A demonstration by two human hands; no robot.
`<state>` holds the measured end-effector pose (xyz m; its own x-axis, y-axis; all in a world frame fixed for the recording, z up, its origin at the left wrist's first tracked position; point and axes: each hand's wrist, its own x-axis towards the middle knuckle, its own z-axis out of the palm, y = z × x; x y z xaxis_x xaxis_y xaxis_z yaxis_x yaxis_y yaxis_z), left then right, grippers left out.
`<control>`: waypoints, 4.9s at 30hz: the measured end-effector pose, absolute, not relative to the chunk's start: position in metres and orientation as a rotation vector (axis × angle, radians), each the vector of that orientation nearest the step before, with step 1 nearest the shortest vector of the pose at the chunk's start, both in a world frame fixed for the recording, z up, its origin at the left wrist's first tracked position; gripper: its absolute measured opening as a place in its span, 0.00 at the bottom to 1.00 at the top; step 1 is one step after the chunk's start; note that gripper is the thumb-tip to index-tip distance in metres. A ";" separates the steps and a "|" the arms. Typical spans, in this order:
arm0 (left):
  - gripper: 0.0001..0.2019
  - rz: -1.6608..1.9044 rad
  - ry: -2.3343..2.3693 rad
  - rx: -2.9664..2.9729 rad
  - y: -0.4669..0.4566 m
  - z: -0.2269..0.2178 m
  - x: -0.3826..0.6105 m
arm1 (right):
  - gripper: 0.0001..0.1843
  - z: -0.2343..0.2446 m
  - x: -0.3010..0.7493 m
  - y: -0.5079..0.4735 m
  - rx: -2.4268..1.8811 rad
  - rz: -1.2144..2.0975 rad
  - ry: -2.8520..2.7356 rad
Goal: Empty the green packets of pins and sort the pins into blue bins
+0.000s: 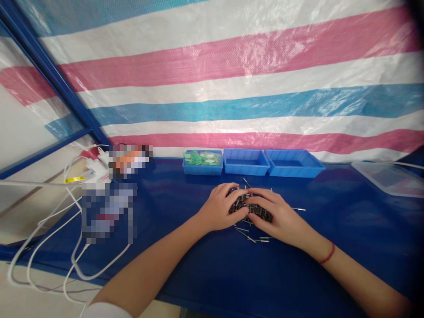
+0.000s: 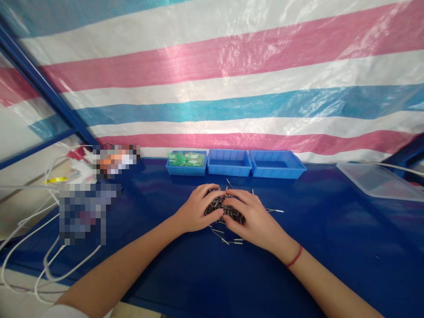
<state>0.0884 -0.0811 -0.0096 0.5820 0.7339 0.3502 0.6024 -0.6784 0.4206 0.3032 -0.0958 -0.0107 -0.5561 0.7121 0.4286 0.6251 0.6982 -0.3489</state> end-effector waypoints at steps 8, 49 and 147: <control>0.57 0.261 1.045 2.579 -0.104 0.012 0.073 | 0.52 -0.034 0.368 -0.117 -1.433 0.053 -2.394; 0.24 0.659 1.501 2.523 -0.094 -0.013 0.094 | 0.27 -0.031 0.297 -0.082 -1.023 0.313 -2.234; 0.08 1.093 0.950 2.182 -0.096 0.009 0.102 | 0.04 0.009 0.276 -0.132 -0.868 0.970 -1.486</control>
<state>0.1019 -0.0956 0.0089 0.4292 0.7726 0.4678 0.3561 -0.6208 0.6985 0.2763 -0.1316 0.0089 -0.1246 0.9119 0.3909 0.0098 0.3951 -0.9186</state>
